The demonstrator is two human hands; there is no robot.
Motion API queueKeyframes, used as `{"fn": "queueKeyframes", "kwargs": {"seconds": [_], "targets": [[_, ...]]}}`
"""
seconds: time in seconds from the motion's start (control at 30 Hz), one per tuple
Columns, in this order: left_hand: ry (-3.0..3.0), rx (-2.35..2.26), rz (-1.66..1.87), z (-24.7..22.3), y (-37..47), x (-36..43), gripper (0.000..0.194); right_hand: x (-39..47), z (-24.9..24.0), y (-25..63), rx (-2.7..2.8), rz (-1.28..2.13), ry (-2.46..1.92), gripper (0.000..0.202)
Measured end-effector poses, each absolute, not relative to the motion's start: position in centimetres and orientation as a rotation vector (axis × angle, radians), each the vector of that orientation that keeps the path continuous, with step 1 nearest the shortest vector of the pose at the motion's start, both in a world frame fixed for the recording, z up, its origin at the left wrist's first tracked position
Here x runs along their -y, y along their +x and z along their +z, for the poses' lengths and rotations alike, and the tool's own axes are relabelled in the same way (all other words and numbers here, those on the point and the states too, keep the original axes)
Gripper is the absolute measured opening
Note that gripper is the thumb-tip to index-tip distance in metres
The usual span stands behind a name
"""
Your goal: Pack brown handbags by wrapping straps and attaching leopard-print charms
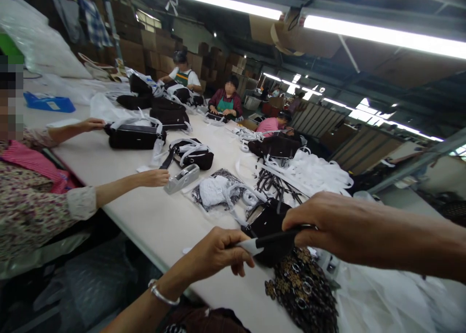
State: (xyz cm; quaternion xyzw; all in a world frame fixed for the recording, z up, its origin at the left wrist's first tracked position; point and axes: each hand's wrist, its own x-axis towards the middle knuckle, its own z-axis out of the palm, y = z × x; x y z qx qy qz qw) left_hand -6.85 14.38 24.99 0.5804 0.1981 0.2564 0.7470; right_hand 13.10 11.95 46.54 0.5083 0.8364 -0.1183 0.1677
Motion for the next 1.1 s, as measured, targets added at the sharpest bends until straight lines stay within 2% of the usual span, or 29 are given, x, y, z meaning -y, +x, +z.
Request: {"fn": "queueKeyframes", "kwargs": {"seconds": [0.1, 0.33, 0.63, 0.83, 1.03, 1.1], "targets": [[1.282, -0.430, 0.567, 25.2, -6.4, -14.5, 0.017, -11.7, 45.1, 13.2, -2.355, -0.208, 1.457, 0.014], [1.312, -0.391, 0.615, 26.2, -5.4, -14.7, 0.015, -11.9, 42.6, 11.5, -2.463, -0.278, 1.312, 0.013], [1.666, -0.502, 0.881, 24.6, -5.2, -14.8, 0.021, -13.4, 43.8, 12.4, -2.333, -0.357, 1.452, 0.014], [1.254, -0.393, 0.673, 25.1, -5.4, -15.2, 0.019, -12.6, 42.3, 12.5, -2.518, -0.191, 1.327, 0.014], [0.900, -0.174, 0.534, 24.0, -5.2, -15.9, 0.034, -10.4, 43.2, 11.0, -2.788, 0.095, 1.102, 0.018], [0.877, -0.160, 0.519, 23.7, -5.0, -15.9, 0.034, -10.3, 43.4, 10.7, -2.821, 0.177, 1.036, 0.020]]}}
